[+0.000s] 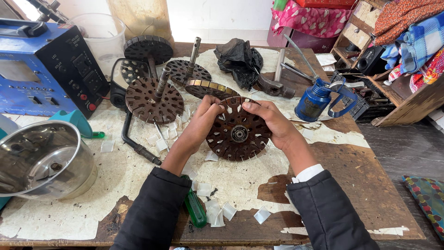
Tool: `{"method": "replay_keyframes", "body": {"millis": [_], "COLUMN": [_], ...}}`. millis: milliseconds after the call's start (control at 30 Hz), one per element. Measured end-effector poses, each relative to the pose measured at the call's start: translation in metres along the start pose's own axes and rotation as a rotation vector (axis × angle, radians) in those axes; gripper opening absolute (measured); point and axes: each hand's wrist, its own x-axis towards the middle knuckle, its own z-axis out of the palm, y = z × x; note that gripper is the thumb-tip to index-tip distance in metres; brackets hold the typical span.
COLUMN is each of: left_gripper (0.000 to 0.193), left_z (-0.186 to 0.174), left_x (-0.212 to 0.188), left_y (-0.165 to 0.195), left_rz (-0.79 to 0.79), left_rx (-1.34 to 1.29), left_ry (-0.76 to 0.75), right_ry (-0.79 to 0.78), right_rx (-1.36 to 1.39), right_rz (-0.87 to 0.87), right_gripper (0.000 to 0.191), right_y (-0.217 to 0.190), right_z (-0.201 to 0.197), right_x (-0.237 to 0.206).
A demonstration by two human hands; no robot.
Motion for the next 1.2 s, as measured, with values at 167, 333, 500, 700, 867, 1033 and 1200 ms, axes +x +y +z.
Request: {"method": "replay_keyframes", "body": {"millis": [167, 333, 500, 700, 867, 1033, 1200], "left_gripper": [0.031, 0.040, 0.050, 0.031, 0.033, 0.034, 0.034], "left_z": [-0.001, -0.004, -0.003, 0.012, 0.023, 0.022, 0.020], "left_x": [-0.003, -0.008, -0.009, -0.012, -0.021, -0.021, -0.018], "left_y": [0.003, 0.008, 0.013, 0.015, 0.013, 0.012, 0.006], "left_rz": [0.026, 0.162, 0.204, 0.148, 0.414, 0.404, 0.389], "left_rx": [-0.062, -0.096, -0.067, 0.302, 0.491, 0.316, 0.252], "left_ry": [-0.063, -0.180, -0.250, -0.084, 0.131, 0.138, 0.077], "right_ry": [0.000, 0.014, 0.073, 0.068, 0.084, 0.082, 0.095], "right_rx": [-0.032, 0.060, -0.378, -0.440, -0.379, -0.368, -0.345], "right_rz": [0.026, -0.007, -0.107, -0.316, -0.285, -0.367, -0.398], "right_gripper": [0.036, 0.030, 0.036, 0.040, 0.041, 0.041, 0.043], "right_y": [-0.005, -0.011, -0.019, -0.014, -0.009, 0.000, 0.004], "right_z": [-0.013, -0.020, -0.015, -0.006, -0.006, -0.002, 0.001], "right_x": [0.002, -0.001, -0.001, -0.003, 0.000, 0.007, 0.010]}}
